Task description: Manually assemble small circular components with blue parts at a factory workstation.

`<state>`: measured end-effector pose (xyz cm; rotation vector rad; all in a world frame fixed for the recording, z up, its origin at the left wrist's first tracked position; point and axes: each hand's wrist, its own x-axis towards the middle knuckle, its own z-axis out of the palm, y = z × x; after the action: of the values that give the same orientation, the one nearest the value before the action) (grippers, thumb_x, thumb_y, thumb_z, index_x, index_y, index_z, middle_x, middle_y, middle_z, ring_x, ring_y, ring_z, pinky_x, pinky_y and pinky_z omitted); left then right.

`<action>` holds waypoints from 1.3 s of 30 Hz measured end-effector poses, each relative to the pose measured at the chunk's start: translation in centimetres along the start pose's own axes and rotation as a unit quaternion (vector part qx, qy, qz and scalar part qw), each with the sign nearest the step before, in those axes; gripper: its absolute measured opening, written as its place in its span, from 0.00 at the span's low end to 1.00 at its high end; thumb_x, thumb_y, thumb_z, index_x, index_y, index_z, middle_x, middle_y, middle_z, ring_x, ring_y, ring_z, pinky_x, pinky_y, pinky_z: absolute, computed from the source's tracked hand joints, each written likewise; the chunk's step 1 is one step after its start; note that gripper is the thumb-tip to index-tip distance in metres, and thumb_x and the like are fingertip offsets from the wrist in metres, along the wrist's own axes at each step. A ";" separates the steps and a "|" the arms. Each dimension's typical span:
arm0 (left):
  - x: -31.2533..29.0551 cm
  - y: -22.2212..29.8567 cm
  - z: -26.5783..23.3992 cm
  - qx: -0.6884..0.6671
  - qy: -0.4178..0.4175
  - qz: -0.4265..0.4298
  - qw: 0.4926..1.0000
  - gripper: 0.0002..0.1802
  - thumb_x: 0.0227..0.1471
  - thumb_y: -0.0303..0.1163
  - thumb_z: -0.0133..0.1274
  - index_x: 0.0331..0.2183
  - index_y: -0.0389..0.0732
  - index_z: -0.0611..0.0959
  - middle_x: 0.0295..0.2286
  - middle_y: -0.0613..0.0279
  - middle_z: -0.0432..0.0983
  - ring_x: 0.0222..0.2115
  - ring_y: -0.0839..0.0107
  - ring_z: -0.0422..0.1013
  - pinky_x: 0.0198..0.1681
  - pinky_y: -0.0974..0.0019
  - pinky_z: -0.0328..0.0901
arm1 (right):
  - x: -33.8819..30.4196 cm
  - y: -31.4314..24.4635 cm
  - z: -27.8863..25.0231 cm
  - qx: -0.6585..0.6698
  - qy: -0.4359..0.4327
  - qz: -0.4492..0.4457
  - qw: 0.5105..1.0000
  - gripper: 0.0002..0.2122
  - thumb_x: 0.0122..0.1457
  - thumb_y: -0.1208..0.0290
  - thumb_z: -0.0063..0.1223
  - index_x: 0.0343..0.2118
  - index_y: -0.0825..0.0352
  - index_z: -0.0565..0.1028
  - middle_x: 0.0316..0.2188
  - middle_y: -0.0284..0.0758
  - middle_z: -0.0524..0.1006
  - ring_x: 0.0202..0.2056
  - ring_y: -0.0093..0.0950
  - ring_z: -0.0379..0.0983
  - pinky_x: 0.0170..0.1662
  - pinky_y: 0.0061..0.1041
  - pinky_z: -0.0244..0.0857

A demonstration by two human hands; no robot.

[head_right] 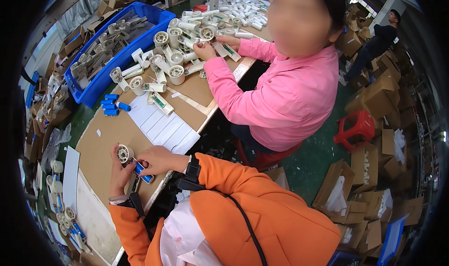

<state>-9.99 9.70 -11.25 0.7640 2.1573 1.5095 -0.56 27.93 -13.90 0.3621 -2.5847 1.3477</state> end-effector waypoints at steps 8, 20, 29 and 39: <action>0.0 -1.1 -0.7 -0.048 -0.013 -0.028 0.998 0.48 0.40 0.14 0.54 0.60 0.44 0.51 0.50 0.54 0.61 0.49 0.65 0.64 0.50 0.65 0.63 | -0.2 -1.4 -0.3 0.008 -0.012 0.002 1.000 0.18 0.46 0.56 0.62 0.34 0.63 0.74 0.26 0.33 0.75 0.29 0.34 0.73 0.30 0.33 0.65; 0.0 0.7 0.2 -0.033 0.001 -0.023 0.999 0.47 0.39 0.17 0.57 0.59 0.41 0.54 0.46 0.54 0.64 0.44 0.66 0.67 0.44 0.67 0.67 | -3.5 0.3 -6.7 0.322 0.163 0.036 0.932 0.30 0.55 0.78 0.52 0.62 0.63 0.58 0.26 0.27 0.69 0.24 0.17 0.63 0.30 0.16 0.59; 0.3 -2.2 -0.3 0.015 -0.004 0.045 0.999 0.47 0.41 0.15 0.54 0.60 0.45 0.52 0.44 0.56 0.65 0.41 0.67 0.67 0.43 0.67 0.67 | -4.3 3.4 -10.6 0.378 0.128 0.039 0.916 0.22 0.55 0.78 0.52 0.55 0.63 0.67 0.16 0.19 0.59 0.18 0.12 0.53 0.25 0.14 0.49; -0.1 0.0 0.1 -0.047 -0.003 -0.014 0.999 0.46 0.40 0.16 0.56 0.59 0.42 0.53 0.47 0.54 0.63 0.46 0.64 0.65 0.48 0.65 0.64 | -5.3 3.7 -8.0 0.088 0.066 0.052 0.993 0.08 0.54 0.65 0.58 0.25 0.62 0.73 0.09 0.25 0.55 0.13 0.19 0.52 0.21 0.22 0.49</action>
<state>-9.81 9.71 -11.33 0.7027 2.0675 1.5803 3.87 37.22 -13.79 0.1609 -2.4149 1.5851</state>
